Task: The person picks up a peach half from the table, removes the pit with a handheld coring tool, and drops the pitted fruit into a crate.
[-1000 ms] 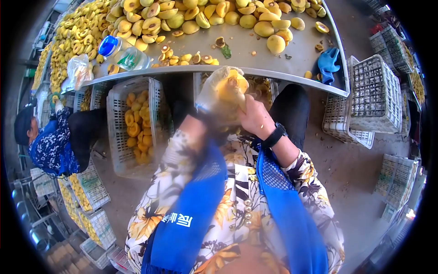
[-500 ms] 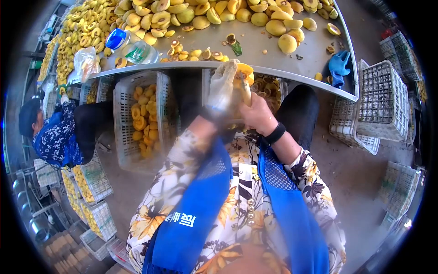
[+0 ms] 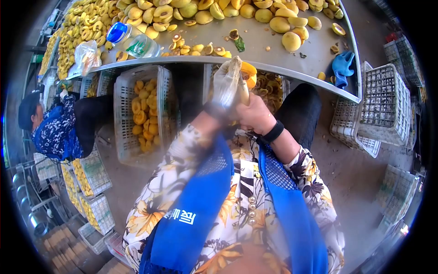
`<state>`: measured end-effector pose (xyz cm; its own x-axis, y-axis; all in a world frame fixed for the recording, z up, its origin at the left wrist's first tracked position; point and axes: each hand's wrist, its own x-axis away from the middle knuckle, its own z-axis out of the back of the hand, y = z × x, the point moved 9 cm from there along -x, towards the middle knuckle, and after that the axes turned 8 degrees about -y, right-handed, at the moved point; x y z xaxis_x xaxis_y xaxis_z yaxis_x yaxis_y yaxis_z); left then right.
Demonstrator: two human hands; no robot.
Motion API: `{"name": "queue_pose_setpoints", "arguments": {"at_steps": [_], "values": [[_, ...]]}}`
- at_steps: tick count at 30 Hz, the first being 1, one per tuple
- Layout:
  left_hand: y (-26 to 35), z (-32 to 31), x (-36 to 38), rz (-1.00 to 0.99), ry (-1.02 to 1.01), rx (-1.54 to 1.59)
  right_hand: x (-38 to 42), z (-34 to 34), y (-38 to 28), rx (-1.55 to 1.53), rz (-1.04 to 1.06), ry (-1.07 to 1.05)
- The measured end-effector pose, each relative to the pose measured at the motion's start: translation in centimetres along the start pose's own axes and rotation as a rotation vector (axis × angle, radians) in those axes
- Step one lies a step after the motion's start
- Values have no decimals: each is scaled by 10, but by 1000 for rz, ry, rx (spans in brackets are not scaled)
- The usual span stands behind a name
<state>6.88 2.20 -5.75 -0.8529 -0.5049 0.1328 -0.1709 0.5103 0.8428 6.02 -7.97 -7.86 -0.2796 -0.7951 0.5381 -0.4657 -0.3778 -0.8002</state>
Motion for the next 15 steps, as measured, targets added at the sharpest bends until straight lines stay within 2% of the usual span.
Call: {"name": "queue_pose_setpoints", "arguments": {"at_steps": [3,7,9,10,11,13,14,15], "values": [[-5,2,0,70,-29,-39,3,-8,6,-250,-66,-135],[26,-17,15,81,-119,-233,0,-26,11,-648,-41,-499],[-43,41,-14,3,-55,-232,1,-33,6,-771,46,-671],[-51,50,-16,11,-30,-191,8,-36,-6,-796,192,-823],[-57,57,-18,18,-5,-150,6,-31,-7,-841,243,-850],[-22,32,-1,130,24,6,2,-15,-13,-936,357,-906],[-24,48,3,222,184,102,-3,-5,-7,-912,326,-829],[-15,60,8,207,207,63,-11,4,9,-748,141,-635]]}}
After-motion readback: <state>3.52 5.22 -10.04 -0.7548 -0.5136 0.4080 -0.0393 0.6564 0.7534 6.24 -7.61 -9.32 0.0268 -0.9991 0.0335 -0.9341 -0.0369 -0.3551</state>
